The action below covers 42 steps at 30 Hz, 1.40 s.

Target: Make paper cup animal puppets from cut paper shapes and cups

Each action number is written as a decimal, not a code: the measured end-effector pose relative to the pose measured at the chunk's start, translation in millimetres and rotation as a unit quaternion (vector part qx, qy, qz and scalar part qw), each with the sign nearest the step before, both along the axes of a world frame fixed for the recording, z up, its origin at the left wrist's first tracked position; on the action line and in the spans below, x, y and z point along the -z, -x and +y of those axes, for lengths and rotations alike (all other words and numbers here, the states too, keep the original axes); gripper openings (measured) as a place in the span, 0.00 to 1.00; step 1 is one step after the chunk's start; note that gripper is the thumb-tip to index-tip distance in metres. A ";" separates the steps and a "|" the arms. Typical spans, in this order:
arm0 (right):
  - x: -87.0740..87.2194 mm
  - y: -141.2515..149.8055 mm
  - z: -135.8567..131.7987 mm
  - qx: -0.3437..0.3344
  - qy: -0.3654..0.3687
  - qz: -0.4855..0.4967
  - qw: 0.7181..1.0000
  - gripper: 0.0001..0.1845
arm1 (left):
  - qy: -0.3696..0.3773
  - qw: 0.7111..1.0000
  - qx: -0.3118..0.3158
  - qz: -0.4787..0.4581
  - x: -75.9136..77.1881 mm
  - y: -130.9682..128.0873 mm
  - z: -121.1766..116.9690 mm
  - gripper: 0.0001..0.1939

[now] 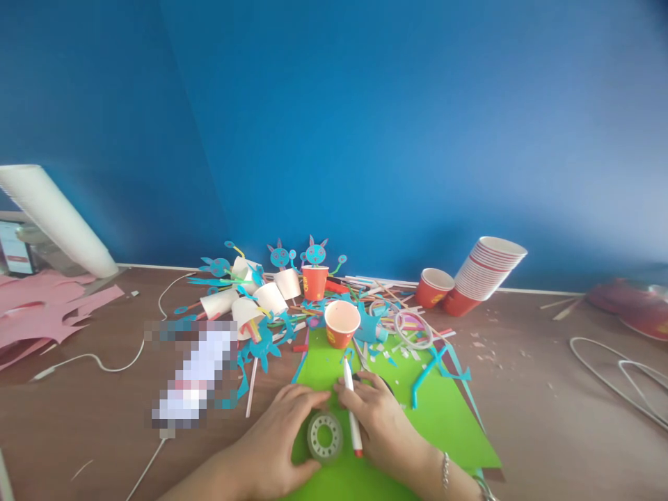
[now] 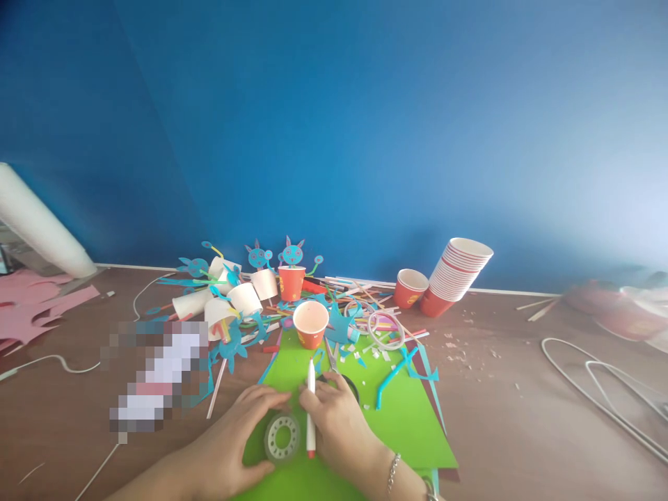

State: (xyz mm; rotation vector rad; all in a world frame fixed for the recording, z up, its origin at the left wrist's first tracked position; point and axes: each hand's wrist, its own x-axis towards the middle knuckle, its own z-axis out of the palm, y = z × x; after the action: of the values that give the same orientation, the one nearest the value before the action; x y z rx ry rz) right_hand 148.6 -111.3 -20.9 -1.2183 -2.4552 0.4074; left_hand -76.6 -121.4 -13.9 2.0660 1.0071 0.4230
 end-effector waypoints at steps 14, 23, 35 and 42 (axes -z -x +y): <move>8.3 -1.7 0.8 -0.002 -0.018 0.035 0.999 0.21 | 0.000 0.992 -0.072 -0.108 -5.5 -5.3 2.4 0.28; -14.9 7.8 -9.3 -0.007 -0.026 0.123 0.992 0.27 | -0.082 0.993 -0.060 -0.067 0.7 -15.5 6.6 0.31; 2.5 8.9 -16.1 0.028 0.127 0.375 0.918 0.39 | -0.174 0.962 -0.121 -0.171 8.1 -20.8 3.7 0.27; -2.5 7.3 -16.5 -0.017 0.139 0.412 0.900 0.42 | -0.212 0.960 -0.103 -0.153 5.0 -17.2 3.6 0.17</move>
State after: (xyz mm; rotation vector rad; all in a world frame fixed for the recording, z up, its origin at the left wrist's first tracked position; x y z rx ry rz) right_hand 141.4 -127.8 -18.4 -0.8362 -1.7107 1.0623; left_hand -59.4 -117.8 -18.9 2.1755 1.0061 1.1143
